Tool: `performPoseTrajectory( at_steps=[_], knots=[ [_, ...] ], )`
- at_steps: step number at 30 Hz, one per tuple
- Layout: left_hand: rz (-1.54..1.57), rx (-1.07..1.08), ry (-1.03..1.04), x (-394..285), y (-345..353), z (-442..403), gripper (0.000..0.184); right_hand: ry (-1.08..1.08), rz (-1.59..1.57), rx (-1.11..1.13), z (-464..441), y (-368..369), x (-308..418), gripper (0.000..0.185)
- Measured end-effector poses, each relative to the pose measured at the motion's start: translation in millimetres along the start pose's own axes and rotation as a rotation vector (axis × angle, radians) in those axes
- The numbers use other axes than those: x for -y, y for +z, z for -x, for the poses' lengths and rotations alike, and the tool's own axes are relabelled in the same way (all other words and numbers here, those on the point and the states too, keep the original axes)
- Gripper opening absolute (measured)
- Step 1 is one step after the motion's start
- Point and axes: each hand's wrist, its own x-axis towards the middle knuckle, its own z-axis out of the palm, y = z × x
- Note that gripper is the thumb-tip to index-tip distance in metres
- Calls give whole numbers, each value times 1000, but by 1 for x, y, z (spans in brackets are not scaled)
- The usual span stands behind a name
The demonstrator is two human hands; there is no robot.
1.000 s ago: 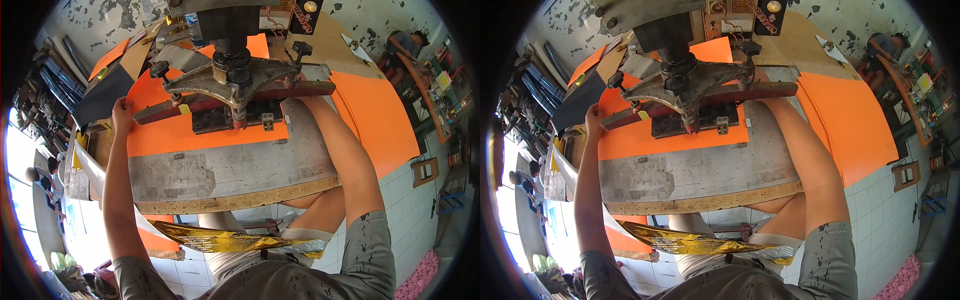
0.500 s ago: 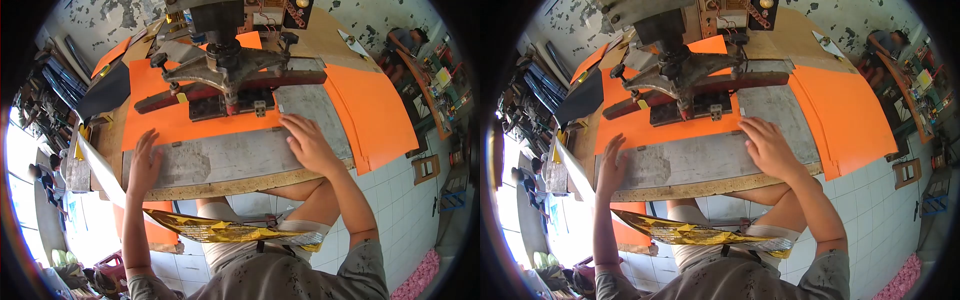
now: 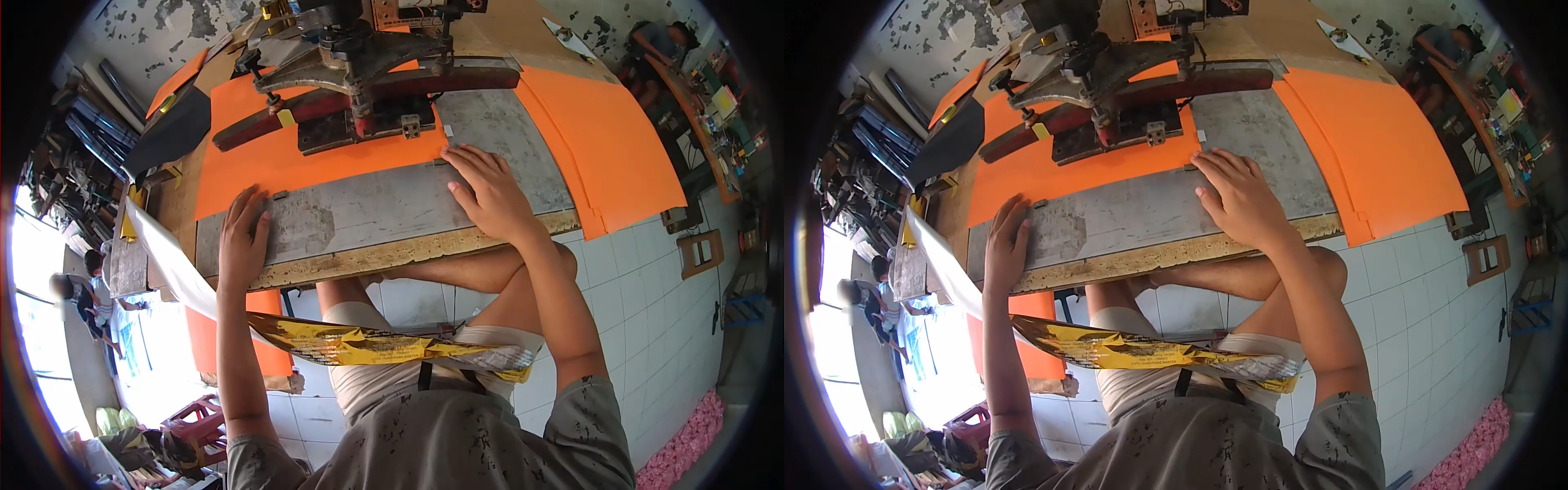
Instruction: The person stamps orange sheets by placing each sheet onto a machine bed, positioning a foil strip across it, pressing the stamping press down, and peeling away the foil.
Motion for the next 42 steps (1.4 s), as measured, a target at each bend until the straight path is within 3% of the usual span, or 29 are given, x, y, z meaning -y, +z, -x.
performPoseTrajectory(
  at_steps=[16,31,42],
  knots=[
    [-10,31,-37,-2,0,1,38,12,-46,-75,3,5,-3,45],
    [-5,24,51,4,4,4,40,-11,28,-106,5,7,-4,44],
    [-7,22,40,-1,-1,1,38,50,-132,-85,-3,-7,7,52]
  ],
)
